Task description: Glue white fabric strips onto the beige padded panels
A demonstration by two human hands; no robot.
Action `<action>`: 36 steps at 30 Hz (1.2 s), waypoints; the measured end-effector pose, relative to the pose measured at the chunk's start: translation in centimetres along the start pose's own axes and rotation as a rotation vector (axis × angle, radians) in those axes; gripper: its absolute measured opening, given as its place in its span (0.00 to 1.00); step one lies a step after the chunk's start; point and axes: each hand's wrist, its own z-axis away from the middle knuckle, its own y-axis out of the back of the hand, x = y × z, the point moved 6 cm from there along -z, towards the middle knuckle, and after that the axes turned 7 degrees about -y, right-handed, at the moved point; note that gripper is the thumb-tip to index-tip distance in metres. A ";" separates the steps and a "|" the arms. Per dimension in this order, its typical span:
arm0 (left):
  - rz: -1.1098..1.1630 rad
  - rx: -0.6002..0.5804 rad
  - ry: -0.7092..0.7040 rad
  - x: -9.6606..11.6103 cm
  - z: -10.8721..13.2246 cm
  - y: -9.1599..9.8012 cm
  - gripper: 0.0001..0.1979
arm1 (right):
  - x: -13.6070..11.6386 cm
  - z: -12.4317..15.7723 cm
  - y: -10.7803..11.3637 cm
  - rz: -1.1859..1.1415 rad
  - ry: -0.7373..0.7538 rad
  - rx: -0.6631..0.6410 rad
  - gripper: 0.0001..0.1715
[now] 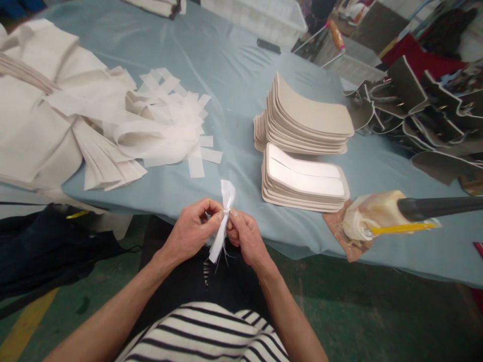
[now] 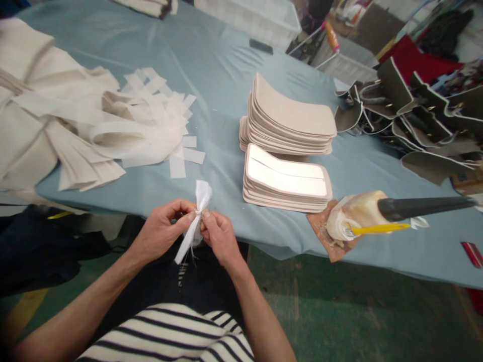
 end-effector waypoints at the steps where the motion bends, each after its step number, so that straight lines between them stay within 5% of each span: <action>1: -0.025 0.010 0.011 -0.2 0.1 0.1 0.13 | -0.1 0.1 0.2 0.049 0.033 0.026 0.33; 5: -0.167 0.055 -0.015 -0.8 0.4 0.3 0.12 | -0.6 0.4 0.8 0.281 0.157 0.149 0.29; 11: -0.434 0.160 -0.268 0.0 0.9 0.6 0.08 | -1.1 1.2 1.6 0.379 0.196 0.308 0.21; 15: -0.489 0.182 -0.378 0.4 1.3 0.3 0.08 | -2.1 1.9 0.7 0.527 0.259 0.289 0.20; 22: -0.472 0.182 -0.261 -0.2 1.1 0.3 0.09 | -1.9 1.9 0.7 0.667 0.251 0.314 0.21; 36: -0.510 0.200 -0.367 0.2 1.5 0.2 0.07 | -1.4 1.3 1.0 0.702 0.213 0.359 0.25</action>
